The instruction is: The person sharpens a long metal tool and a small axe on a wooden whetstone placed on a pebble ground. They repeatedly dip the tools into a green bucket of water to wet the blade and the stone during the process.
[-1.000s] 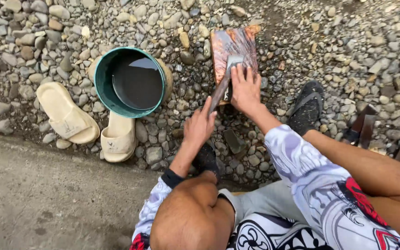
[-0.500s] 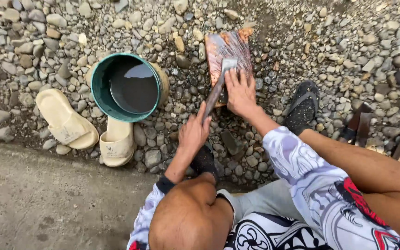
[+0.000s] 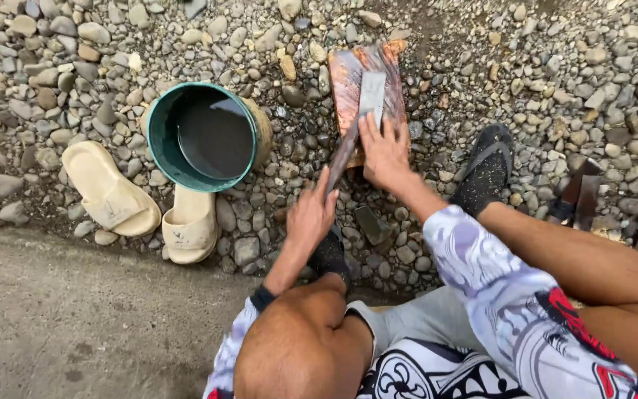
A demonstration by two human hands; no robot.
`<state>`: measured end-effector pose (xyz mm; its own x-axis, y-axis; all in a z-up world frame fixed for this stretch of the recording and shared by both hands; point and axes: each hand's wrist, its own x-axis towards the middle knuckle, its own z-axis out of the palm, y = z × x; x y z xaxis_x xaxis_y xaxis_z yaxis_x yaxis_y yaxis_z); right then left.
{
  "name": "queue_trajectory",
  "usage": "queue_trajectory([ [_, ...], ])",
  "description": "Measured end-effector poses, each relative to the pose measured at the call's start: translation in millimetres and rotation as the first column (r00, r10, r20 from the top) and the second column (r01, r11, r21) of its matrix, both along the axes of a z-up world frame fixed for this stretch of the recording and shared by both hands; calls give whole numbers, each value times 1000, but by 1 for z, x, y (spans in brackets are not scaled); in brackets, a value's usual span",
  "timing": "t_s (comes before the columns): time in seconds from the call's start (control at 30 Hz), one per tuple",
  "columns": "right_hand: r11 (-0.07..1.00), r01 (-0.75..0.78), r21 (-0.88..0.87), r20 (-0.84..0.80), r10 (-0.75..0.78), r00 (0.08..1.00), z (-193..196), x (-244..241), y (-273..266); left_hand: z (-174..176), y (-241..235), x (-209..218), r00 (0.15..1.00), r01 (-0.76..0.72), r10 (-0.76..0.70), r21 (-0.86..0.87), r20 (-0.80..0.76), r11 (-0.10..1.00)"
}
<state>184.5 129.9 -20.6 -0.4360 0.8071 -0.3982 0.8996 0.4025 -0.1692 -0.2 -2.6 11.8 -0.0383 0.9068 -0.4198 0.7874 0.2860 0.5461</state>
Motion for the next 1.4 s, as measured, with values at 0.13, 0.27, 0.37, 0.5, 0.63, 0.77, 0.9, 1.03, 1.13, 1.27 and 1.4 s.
queue_trajectory([
  [0.13, 996, -40, 84, -90, 47, 995, -28, 13, -29, 3, -20, -2, 1000, 1, -4, -108, -24, 994],
  [0.27, 999, 24, -26, 50, -22, 998, 6, 7, 21, -10, 27, 4, 999, 10, -6, -82, 40, 997],
  [0.37, 994, 98, -46, 14, -98, 995, 18, 4, 38, -5, 42, 5, 1000, 30, -30, 29, 4, 999],
  [0.5, 999, -33, -26, 47, 34, 998, -4, 10, -20, 14, -12, -1, 999, 36, -35, -63, 10, 997],
  [0.63, 993, -112, -39, 136, 116, 984, 11, 10, -12, 1, -13, 7, 1000, 15, -18, -151, -20, 988],
  [0.77, 995, 100, 24, -57, -99, 993, 8, 13, 34, 2, 45, 10, 998, 64, -62, 98, -26, 993],
  [0.9, 995, -99, 6, 159, 97, 983, -1, 9, -6, 14, -3, 3, 997, 70, -69, 32, -23, 997],
  [1.03, 999, -41, -30, -74, 38, 997, -6, 16, -30, 3, -22, 3, 1000, 20, -20, -34, -18, 999],
  [1.13, 996, 38, 83, -105, -29, 994, 7, 13, 29, 0, 38, 6, 1000, -3, 3, 15, 19, 1000],
  [1.27, 968, 150, 201, -149, -121, 981, -4, 33, 71, -9, 77, -6, 981, -37, 31, 25, 194, 999],
  [1.4, 910, 407, -79, -286, -412, 865, 26, 19, 27, -10, 25, -54, 338, -116, 571, -569, 748, 814],
])
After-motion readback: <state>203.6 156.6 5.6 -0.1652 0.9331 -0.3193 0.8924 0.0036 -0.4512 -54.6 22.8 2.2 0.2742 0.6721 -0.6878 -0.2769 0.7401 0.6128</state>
